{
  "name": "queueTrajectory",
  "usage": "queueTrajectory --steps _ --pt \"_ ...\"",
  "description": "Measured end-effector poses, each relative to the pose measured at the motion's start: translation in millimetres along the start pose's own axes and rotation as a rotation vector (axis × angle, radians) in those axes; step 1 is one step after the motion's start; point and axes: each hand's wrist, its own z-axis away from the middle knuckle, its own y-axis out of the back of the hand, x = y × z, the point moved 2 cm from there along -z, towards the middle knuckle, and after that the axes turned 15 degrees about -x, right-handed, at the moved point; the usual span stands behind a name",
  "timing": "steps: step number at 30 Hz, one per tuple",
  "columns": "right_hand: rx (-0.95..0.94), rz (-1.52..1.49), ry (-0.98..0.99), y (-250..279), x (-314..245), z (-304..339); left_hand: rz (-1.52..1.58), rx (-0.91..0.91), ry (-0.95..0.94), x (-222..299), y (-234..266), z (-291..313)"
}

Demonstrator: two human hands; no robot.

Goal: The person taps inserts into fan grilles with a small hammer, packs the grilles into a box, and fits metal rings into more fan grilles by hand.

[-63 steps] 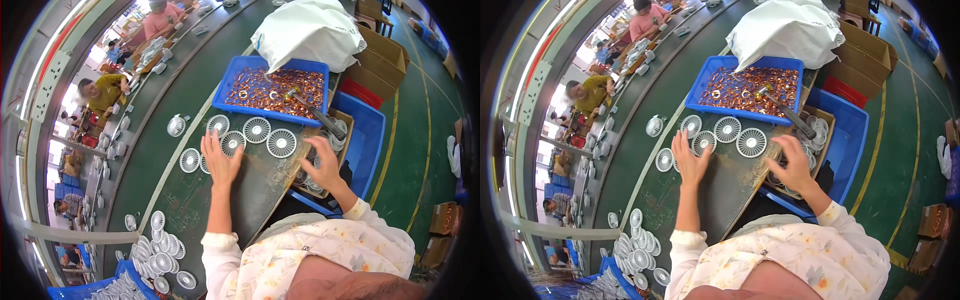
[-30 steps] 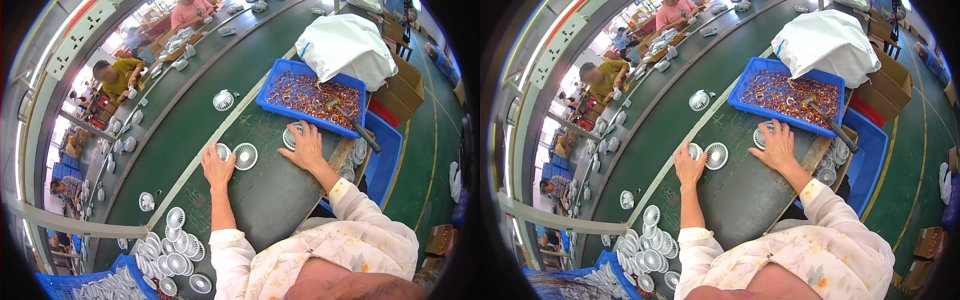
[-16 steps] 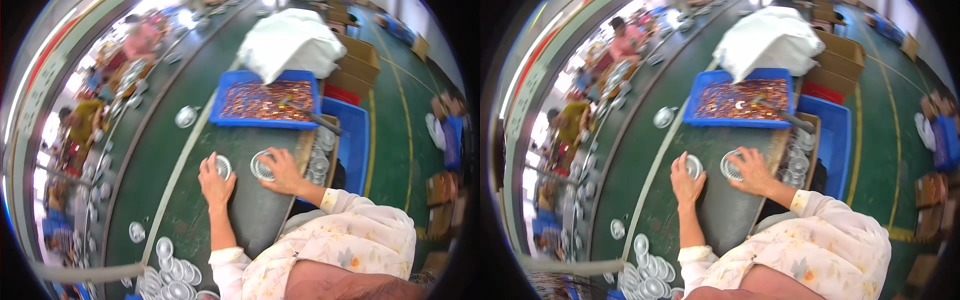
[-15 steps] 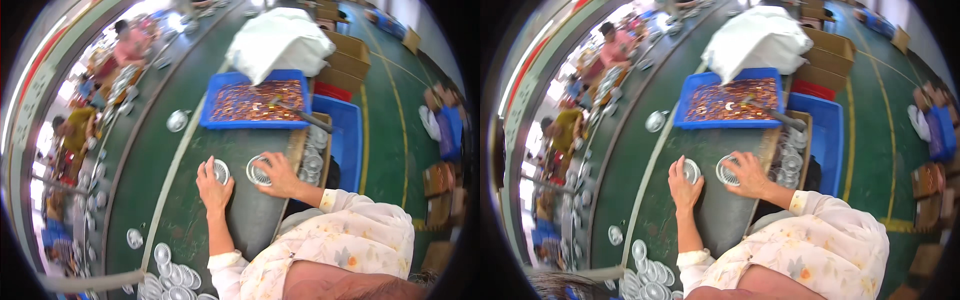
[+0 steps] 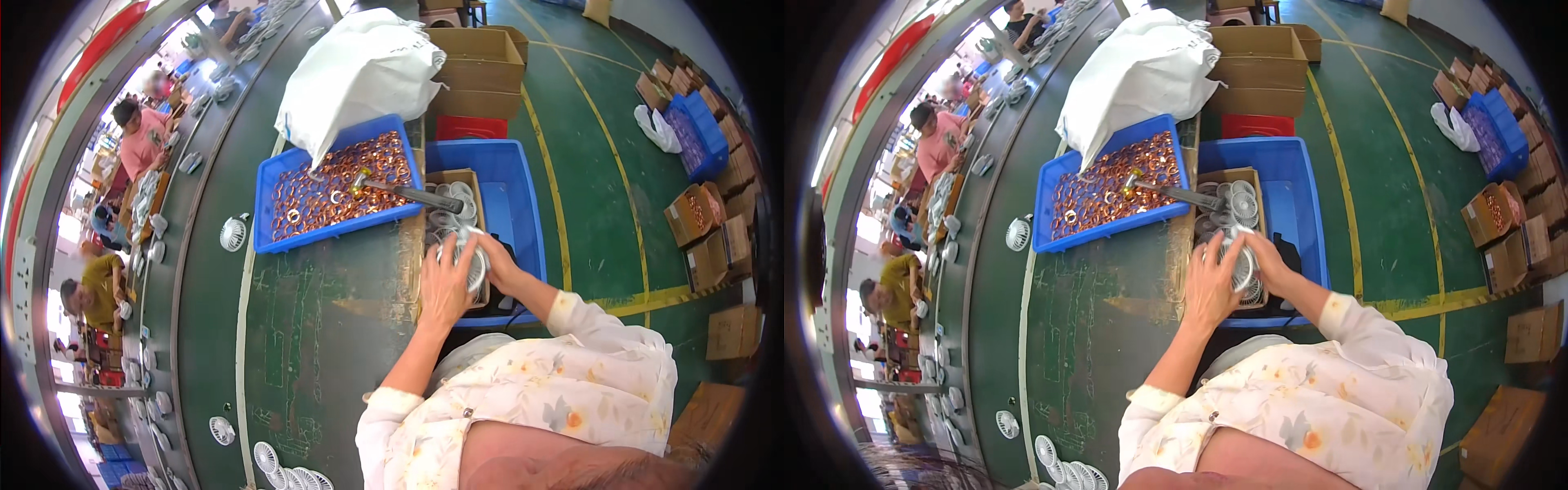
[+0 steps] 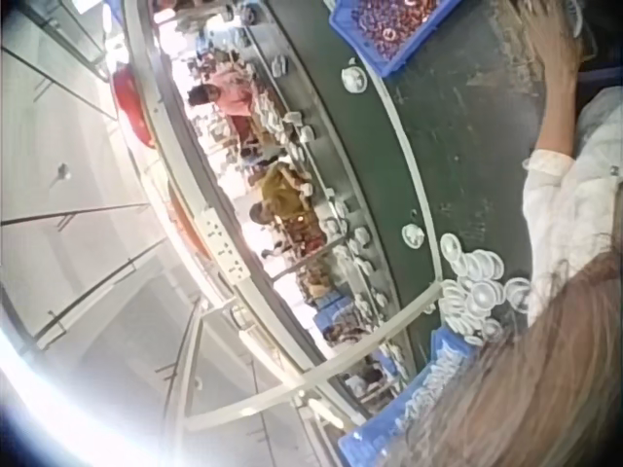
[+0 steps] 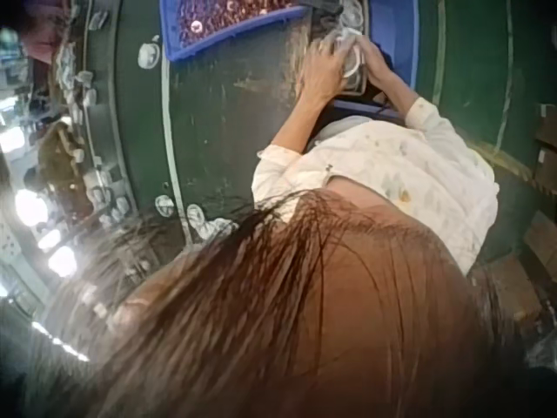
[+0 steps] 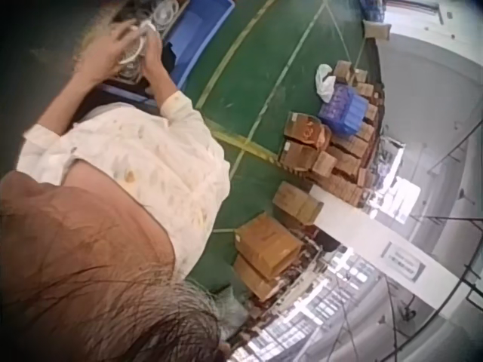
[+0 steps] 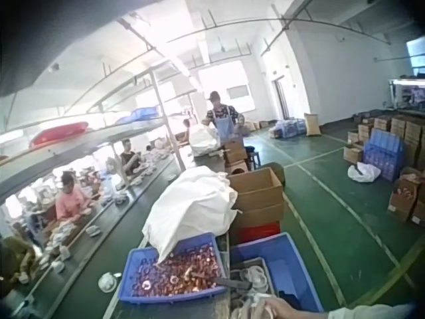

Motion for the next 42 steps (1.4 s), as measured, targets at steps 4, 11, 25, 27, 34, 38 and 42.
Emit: queueTrajectory --steps 4,11,25,27,34,38,42 --pt "-0.101 -0.030 -0.033 37.1 -10.9 -93.2 -0.156 0.033 0.118 -8.9 -31.1 -39.9" --pt "0.143 0.682 -0.299 103.7 7.1 -136.0 0.074 -0.272 0.150 -12.5 -41.6 -2.3" --pt "0.413 0.555 -0.683 167.7 109.4 -59.1 0.230 0.310 0.240 23.1 -1.1 118.5" --pt "0.360 0.606 -0.664 154.9 119.1 -72.6 0.224 0.399 0.367 22.0 5.8 138.3" --pt "0.186 0.700 -0.472 185.6 102.0 -45.3 0.303 0.434 0.317 21.4 -1.1 148.6" --pt "0.207 0.646 -0.452 185.5 56.6 -18.3 0.341 0.465 0.297 19.2 -0.1 159.7" --pt "0.253 0.623 -0.351 165.9 -2.8 37.6 0.354 0.478 0.280 19.6 1.8 155.6"
